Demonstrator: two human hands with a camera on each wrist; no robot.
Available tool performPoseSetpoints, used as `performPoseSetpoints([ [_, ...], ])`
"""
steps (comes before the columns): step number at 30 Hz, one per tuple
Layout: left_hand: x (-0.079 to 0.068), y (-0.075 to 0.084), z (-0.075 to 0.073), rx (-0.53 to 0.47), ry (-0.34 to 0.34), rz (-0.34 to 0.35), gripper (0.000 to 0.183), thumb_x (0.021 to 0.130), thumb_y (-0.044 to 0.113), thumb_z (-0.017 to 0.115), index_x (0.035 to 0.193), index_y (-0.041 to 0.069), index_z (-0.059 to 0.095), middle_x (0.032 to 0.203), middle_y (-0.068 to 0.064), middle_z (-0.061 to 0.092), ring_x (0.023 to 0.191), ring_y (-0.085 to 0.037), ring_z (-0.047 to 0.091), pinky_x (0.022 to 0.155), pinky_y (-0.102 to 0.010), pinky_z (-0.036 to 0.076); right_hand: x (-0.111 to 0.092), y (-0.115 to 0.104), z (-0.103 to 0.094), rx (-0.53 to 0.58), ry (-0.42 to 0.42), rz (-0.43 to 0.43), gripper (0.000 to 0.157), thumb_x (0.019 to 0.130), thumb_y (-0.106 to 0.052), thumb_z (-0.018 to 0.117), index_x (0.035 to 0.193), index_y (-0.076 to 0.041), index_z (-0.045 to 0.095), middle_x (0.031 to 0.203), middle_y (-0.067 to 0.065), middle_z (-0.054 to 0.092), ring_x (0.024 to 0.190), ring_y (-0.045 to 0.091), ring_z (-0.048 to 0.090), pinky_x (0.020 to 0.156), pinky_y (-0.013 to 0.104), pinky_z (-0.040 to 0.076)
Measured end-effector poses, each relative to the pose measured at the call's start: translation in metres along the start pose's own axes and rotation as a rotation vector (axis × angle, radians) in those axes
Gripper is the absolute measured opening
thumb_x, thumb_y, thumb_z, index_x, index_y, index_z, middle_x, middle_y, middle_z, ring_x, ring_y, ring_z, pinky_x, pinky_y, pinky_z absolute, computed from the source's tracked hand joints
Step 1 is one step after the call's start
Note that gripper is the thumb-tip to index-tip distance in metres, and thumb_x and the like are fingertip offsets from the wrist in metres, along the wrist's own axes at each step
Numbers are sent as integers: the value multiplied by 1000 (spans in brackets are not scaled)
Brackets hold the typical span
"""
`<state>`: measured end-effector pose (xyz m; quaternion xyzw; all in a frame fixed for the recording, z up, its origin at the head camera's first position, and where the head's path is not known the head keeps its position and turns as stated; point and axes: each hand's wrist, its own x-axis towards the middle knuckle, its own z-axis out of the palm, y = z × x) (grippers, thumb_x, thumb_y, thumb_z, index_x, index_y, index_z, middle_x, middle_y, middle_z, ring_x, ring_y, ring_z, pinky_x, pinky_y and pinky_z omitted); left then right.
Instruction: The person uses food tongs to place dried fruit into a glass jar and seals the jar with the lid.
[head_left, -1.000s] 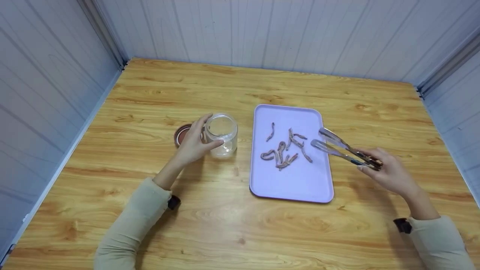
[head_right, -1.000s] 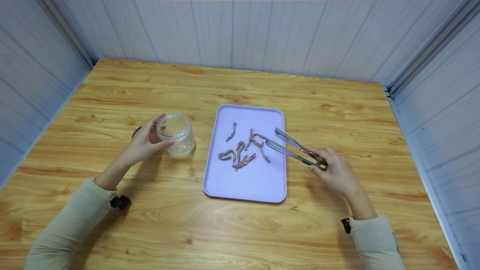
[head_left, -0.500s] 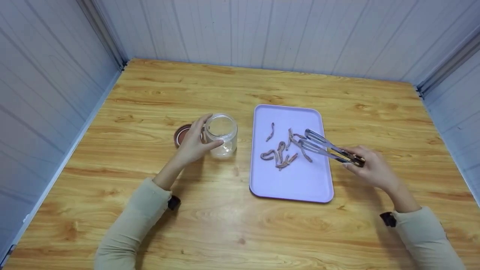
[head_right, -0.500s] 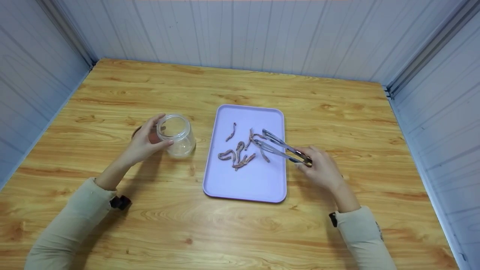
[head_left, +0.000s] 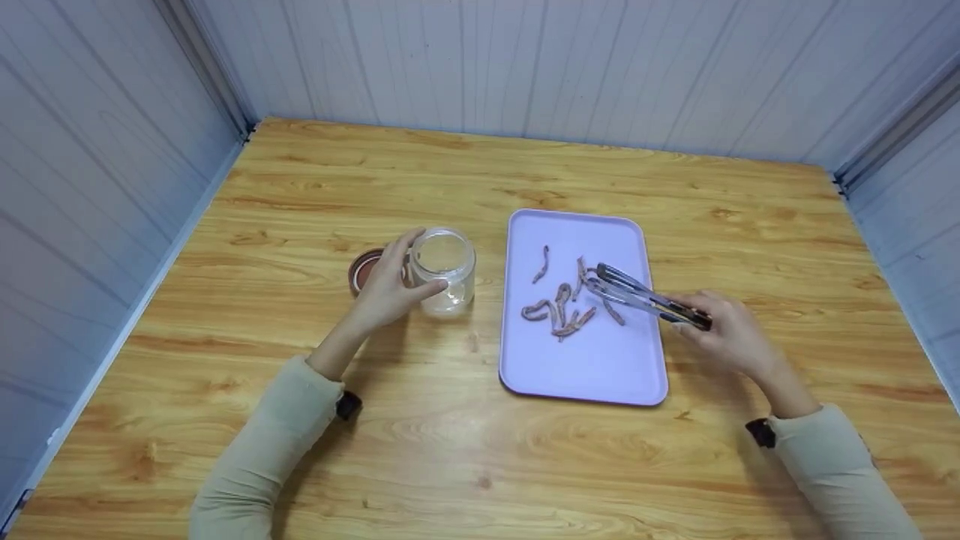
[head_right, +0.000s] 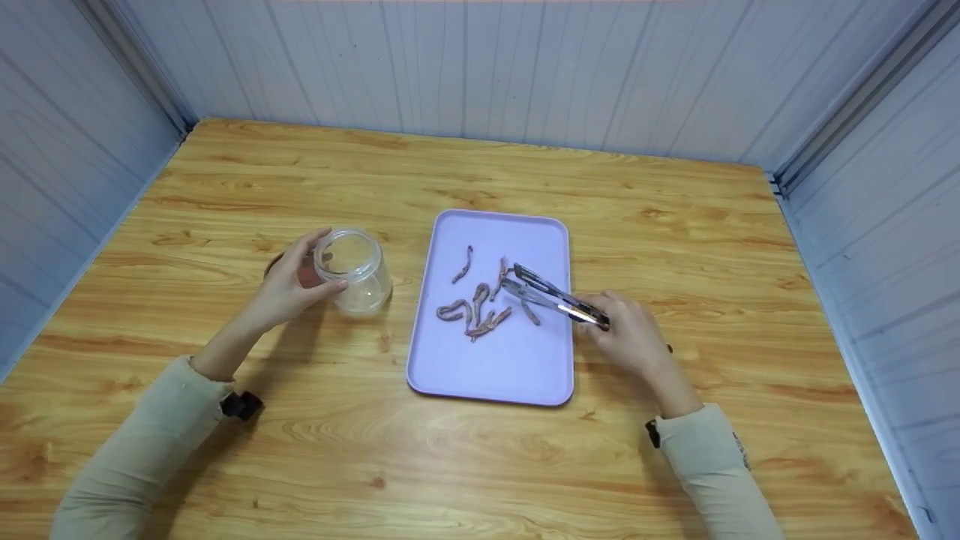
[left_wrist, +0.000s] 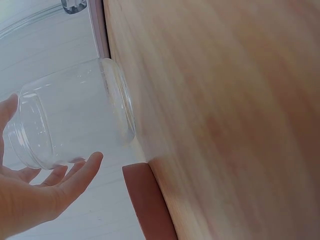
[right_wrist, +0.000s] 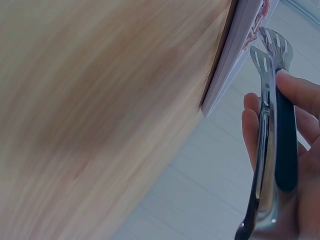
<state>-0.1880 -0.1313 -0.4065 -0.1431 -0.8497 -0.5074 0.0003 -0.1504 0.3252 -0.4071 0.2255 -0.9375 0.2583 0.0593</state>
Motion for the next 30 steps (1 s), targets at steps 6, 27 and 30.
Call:
performPoseSetpoints([
  [6,-1,1,0,9,2,-9,81,77,30,74,141,10,29,136,-15,33,120,-27,36,95,-45,35,1,1,2,-7,7,-7,39,71,6,71,109,-2,66,83,6,61,64,18,45,56,32,37],
  [27,-1,2,0,2,1,10,80,77,27,74,141,9,30,134,-15,34,120,-27,35,96,-47,34,2,0,3,-9,36,-19,34,71,9,66,103,-3,69,86,6,65,63,16,48,53,28,38],
  [30,0,2,0,5,-1,5,81,77,28,74,141,9,29,135,-15,34,121,-27,35,96,-47,34,2,0,2,8,44,-14,32,72,8,68,102,-3,69,83,5,64,60,15,46,51,26,37],
])
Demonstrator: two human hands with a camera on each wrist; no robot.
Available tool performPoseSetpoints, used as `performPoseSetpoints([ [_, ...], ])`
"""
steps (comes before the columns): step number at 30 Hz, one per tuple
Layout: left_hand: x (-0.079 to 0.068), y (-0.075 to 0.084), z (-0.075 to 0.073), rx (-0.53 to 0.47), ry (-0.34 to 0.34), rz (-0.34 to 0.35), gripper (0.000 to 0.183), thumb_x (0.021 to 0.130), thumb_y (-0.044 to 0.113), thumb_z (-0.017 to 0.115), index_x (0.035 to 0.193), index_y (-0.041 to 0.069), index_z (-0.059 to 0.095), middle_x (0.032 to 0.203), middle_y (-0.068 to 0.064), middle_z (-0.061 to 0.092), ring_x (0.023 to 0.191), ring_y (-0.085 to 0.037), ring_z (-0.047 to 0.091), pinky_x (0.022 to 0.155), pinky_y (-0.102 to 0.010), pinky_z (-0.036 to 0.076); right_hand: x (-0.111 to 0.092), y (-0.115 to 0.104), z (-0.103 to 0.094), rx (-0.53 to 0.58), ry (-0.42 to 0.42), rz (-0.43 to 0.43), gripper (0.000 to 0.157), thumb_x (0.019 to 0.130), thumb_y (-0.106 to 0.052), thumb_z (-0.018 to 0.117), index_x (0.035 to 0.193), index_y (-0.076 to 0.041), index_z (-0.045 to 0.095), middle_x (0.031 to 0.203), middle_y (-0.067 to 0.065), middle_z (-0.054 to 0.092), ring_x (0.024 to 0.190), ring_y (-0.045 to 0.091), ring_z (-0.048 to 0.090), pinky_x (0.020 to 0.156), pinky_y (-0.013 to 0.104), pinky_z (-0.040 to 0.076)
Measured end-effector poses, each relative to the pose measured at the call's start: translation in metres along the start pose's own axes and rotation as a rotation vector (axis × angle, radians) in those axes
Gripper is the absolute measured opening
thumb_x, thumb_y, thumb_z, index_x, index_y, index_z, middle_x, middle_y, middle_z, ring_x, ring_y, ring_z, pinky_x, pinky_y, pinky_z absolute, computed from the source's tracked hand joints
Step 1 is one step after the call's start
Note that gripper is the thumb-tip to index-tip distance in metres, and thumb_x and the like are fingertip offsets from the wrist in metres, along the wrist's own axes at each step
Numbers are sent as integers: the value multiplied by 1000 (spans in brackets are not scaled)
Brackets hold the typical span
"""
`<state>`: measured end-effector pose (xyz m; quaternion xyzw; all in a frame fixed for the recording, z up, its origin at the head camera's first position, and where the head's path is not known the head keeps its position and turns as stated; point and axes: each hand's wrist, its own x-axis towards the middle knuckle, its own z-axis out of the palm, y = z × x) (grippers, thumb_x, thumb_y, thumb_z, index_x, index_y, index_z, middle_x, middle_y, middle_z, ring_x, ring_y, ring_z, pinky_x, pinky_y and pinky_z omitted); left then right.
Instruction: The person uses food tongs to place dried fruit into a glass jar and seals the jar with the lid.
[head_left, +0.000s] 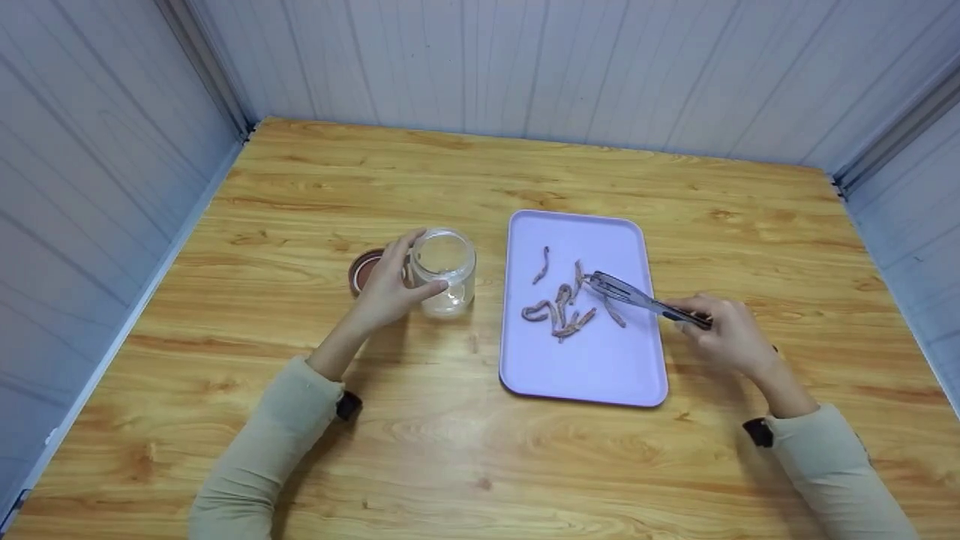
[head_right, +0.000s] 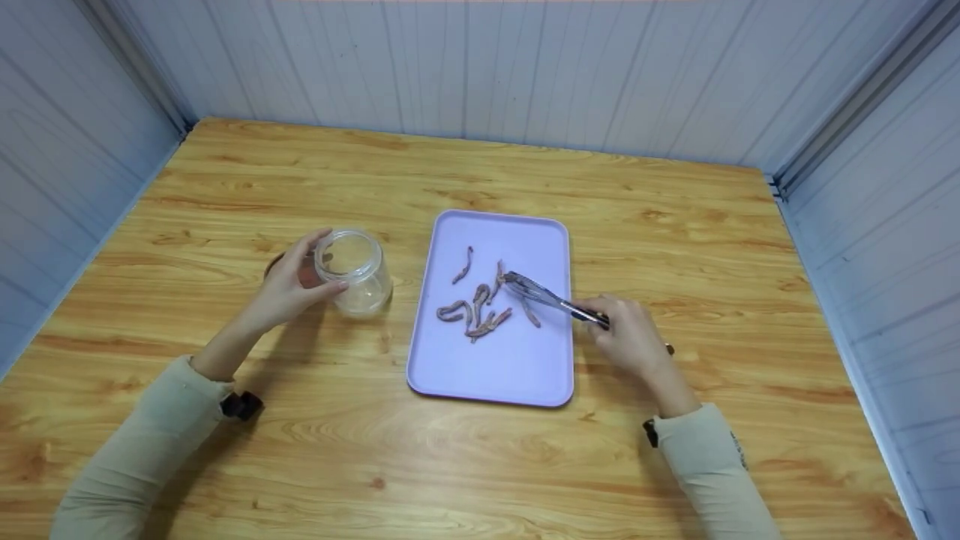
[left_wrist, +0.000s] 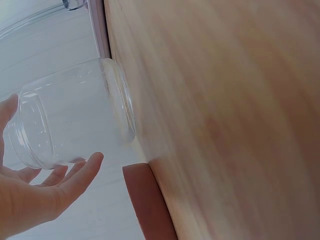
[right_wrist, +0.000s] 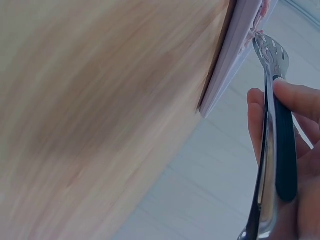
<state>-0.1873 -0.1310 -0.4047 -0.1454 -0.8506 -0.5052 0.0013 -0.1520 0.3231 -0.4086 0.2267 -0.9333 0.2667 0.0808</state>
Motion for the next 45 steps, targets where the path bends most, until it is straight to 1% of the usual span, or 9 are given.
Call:
performPoseSetpoints([
  [13,0,-2,0,-2,-5,3,81,77,30,74,141,9,29,134,-14,34,120,-28,36,96,-47,34,-2,-1,-7,52,22,-15,29,74,10,67,101,0,69,87,9,66,58,11,47,46,20,38],
  [19,0,-3,0,-9,-1,21,81,77,31,74,141,9,29,131,-15,36,117,-28,38,94,-47,35,-3,-4,-15,110,26,13,29,76,9,66,103,1,68,86,9,65,56,11,47,45,18,38],
  [24,0,-3,0,-3,-2,12,81,77,30,74,141,10,29,132,-15,36,118,-28,38,94,-47,36,-3,-6,-20,144,29,55,27,78,8,66,104,1,67,85,10,64,58,10,48,45,17,38],
  [26,0,-2,0,-2,-2,8,81,77,29,74,141,9,29,132,-16,36,118,-29,38,94,-47,36,-2,-10,-23,149,37,57,27,78,9,66,104,3,67,84,12,64,57,11,47,44,17,38],
  [28,1,-2,1,-2,-2,5,81,77,29,74,141,8,29,132,-16,36,118,-28,37,94,-47,36,-1,-21,-28,152,43,48,26,77,11,65,103,6,66,83,14,63,56,11,46,43,17,37],
  [32,1,-4,1,-5,1,4,81,76,28,75,141,8,29,132,-16,36,119,-28,37,95,-46,35,0,-20,-31,144,41,57,28,77,10,65,104,3,67,84,11,63,55,11,46,43,18,37],
  [35,1,-5,1,-4,1,3,81,76,29,74,141,9,29,132,-16,35,119,-28,37,96,-46,34,-1,-8,-29,153,42,65,28,79,6,66,106,-1,67,84,6,63,55,9,45,43,18,37],
  [40,1,-5,0,-1,-4,3,81,77,31,74,141,10,29,133,-15,35,120,-28,36,97,-46,33,1,-9,-33,164,59,45,27,78,7,66,105,0,68,81,9,63,55,10,45,43,18,36],
  [45,0,-3,0,-5,-4,9,81,77,30,74,141,10,29,132,-16,35,119,-29,37,96,-46,34,5,-11,-37,157,71,45,27,78,7,66,103,-2,69,79,6,62,50,8,41,40,19,33],
])
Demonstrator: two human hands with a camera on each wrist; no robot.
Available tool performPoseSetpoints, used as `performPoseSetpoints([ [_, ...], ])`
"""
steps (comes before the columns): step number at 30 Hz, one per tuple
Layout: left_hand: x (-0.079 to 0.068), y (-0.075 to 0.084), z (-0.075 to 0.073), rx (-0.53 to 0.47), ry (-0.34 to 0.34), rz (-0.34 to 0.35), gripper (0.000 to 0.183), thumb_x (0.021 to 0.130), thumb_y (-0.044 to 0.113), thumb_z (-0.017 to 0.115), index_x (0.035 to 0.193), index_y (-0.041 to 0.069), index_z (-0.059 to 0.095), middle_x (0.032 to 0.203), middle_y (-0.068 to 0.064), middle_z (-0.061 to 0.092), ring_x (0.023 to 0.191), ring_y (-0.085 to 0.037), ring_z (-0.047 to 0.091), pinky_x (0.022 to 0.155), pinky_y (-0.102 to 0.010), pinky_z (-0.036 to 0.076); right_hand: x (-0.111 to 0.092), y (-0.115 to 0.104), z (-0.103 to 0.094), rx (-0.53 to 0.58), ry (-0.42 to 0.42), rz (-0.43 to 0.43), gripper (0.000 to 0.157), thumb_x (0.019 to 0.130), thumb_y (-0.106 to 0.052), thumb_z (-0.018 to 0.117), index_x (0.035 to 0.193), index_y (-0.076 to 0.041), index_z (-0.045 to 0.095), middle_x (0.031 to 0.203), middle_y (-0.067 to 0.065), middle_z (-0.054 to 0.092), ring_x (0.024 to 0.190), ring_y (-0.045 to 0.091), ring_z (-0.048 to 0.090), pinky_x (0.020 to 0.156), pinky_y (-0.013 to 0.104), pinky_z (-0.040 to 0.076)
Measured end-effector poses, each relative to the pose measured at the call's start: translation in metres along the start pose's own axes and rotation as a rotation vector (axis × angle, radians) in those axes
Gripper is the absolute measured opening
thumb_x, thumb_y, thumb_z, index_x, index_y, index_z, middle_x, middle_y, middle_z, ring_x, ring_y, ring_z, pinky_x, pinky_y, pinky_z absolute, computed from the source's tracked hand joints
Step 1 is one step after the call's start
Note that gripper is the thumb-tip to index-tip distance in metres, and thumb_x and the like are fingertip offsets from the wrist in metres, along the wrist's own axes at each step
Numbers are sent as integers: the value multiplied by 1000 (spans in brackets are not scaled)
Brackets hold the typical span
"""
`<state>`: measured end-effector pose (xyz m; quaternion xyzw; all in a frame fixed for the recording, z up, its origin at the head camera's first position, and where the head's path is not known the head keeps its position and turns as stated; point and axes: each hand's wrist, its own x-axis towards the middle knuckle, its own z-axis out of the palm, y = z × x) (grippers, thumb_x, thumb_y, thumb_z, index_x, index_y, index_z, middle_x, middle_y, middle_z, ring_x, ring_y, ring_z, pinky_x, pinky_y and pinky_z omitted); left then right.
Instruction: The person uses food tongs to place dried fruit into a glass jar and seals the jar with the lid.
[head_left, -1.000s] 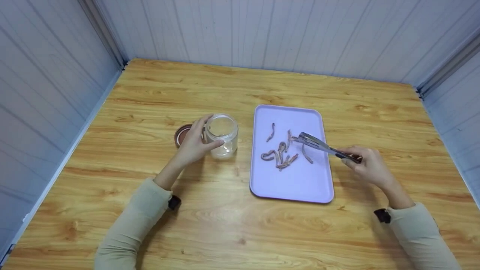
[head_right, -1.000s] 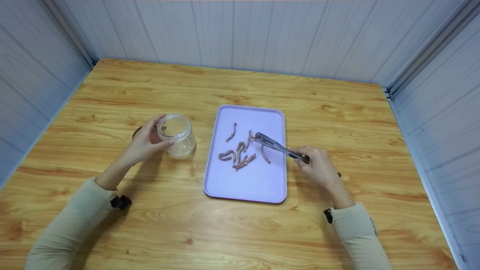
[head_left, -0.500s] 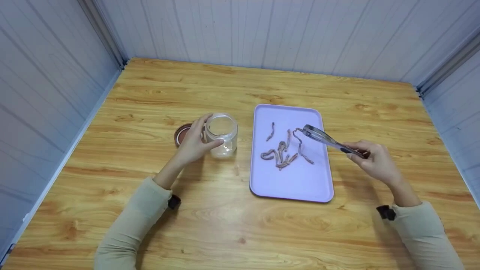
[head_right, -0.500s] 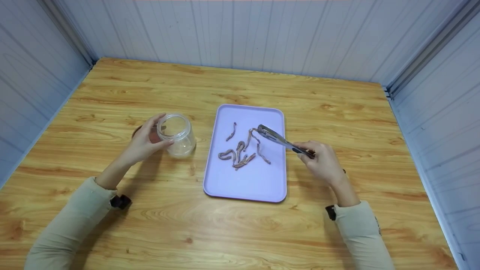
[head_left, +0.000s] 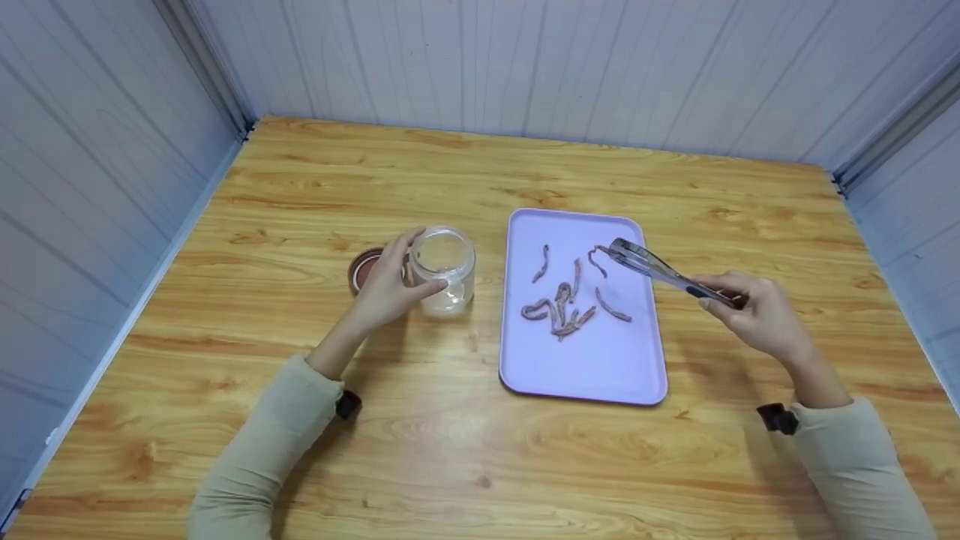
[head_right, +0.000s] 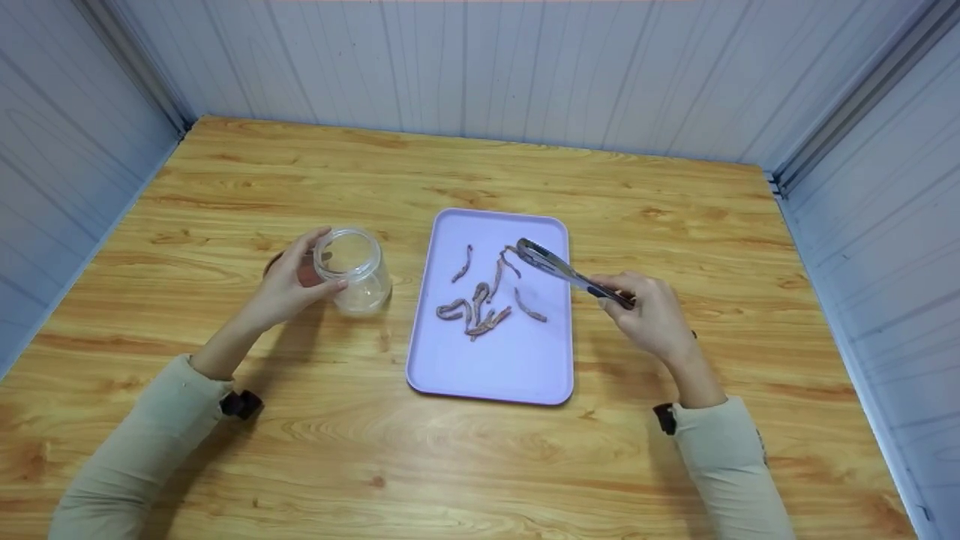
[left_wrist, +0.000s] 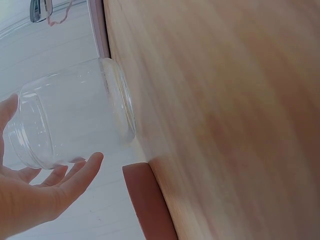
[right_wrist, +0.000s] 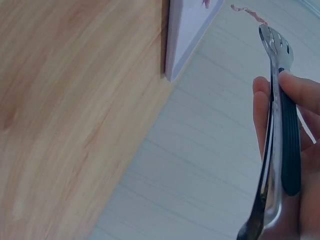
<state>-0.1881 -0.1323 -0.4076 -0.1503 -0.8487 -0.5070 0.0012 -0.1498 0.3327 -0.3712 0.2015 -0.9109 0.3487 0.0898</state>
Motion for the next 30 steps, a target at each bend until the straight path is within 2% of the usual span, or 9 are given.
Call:
performPoseSetpoints([
  [5,0,0,0,7,0,12,81,76,30,74,141,9,30,130,-15,37,116,-28,38,93,-48,36,4,-5,-5,-24,6,-6,28,78,5,66,104,-5,69,78,2,61,48,8,40,39,19,32],
  [13,1,1,0,10,-3,-5,82,77,31,74,141,10,29,131,-15,36,118,-28,37,94,-47,35,13,-18,-15,-13,-16,-3,30,81,4,64,109,-6,67,83,8,63,46,8,42,38,19,34],
  [22,1,2,0,18,2,-11,82,76,28,75,141,9,29,133,-16,36,120,-28,36,96,-46,34,26,-32,-23,-16,-4,-64,30,81,5,64,109,-6,68,80,6,62,43,7,36,36,20,30],
  [30,0,3,0,16,-6,-17,82,77,30,74,141,9,28,134,-16,34,121,-28,35,97,-45,33,42,-44,-26,-62,1,-160,28,80,5,65,107,-4,68,77,5,62,45,6,35,39,18,30],
])
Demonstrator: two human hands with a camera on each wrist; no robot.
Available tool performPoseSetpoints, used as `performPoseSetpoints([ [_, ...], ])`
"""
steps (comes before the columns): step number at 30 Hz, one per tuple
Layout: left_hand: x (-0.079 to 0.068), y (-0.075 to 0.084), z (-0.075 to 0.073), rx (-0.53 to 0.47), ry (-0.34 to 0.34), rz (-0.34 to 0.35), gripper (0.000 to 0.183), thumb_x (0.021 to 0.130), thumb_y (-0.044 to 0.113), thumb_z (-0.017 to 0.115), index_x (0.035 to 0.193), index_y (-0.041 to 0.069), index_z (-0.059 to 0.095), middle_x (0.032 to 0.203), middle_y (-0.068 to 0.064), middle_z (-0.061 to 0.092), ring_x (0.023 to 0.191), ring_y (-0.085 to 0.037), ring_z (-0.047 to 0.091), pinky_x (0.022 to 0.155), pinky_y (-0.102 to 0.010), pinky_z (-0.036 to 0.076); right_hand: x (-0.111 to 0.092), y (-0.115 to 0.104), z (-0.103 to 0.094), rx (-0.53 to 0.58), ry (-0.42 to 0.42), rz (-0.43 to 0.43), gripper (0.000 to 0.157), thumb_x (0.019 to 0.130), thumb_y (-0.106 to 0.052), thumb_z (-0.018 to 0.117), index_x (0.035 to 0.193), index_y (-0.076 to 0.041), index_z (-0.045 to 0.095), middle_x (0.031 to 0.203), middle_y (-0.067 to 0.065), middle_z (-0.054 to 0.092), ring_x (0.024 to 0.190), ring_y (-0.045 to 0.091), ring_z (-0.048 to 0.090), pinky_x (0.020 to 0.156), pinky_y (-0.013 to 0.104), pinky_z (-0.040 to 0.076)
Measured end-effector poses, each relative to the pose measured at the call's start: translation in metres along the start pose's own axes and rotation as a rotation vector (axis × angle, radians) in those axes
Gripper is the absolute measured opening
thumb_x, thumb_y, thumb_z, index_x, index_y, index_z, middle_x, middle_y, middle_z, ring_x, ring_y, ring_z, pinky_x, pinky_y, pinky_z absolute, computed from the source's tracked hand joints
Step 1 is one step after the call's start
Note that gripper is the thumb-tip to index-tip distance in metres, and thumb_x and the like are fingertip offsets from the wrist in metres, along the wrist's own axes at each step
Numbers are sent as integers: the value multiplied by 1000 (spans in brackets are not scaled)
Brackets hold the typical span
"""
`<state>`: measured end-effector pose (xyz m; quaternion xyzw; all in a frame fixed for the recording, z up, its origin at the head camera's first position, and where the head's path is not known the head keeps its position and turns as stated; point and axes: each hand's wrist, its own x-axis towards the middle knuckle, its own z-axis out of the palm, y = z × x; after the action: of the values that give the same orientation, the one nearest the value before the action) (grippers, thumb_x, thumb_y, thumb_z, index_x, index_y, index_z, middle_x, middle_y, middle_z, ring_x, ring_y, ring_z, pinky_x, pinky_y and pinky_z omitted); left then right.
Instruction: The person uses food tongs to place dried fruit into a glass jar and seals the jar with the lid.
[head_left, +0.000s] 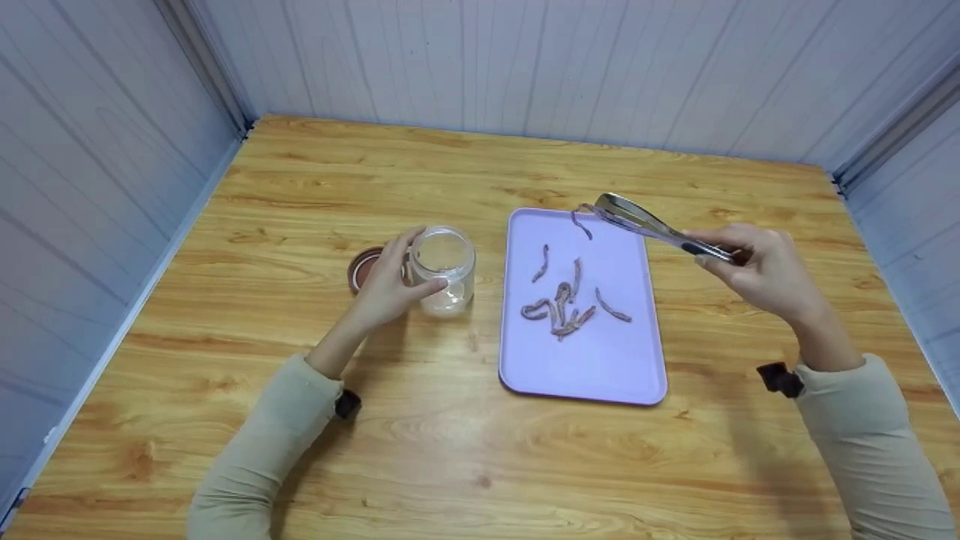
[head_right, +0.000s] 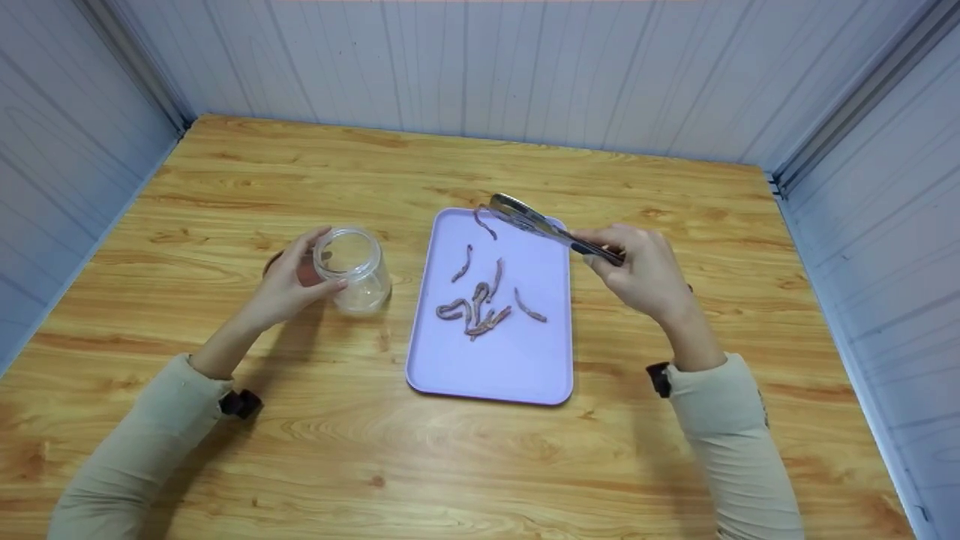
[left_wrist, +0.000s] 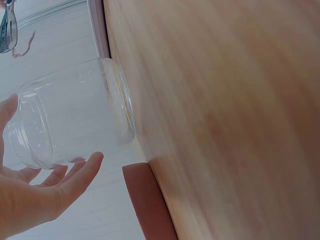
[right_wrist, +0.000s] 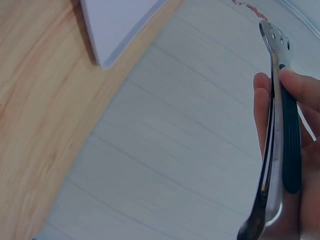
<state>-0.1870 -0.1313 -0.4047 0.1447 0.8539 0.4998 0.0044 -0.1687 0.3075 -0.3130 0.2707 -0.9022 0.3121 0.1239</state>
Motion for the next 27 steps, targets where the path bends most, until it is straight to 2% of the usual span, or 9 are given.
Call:
performPoseSetpoints([
  [6,1,0,0,4,2,4,81,77,29,74,141,8,28,135,-15,34,122,-27,35,98,-44,33,12,-9,3,3,-4,-35,28,80,4,66,107,-4,68,74,0,59,45,7,36,39,18,30],
  [13,1,-2,0,11,8,3,80,77,28,74,141,9,29,133,-16,35,121,-28,36,97,-45,33,26,-21,14,34,-28,-33,27,82,1,65,107,-7,68,80,2,63,47,9,40,41,18,33],
  [16,1,-2,1,5,9,3,81,77,28,74,140,8,30,133,-16,36,121,-27,36,97,-45,34,31,-27,20,46,-37,-41,26,82,1,64,107,-6,68,80,3,64,46,10,38,41,18,31],
  [23,2,-2,1,3,10,14,80,77,28,74,140,7,30,133,-16,36,120,-27,36,96,-45,34,44,-72,28,76,-36,-87,25,77,12,64,101,6,67,78,16,64,49,10,41,44,16,32],
  [27,2,-1,1,-1,7,13,81,77,29,74,140,7,30,133,-16,35,120,-27,37,96,-46,34,49,-77,35,122,-57,-110,26,77,13,63,102,7,66,77,16,64,49,10,41,43,17,33],
])
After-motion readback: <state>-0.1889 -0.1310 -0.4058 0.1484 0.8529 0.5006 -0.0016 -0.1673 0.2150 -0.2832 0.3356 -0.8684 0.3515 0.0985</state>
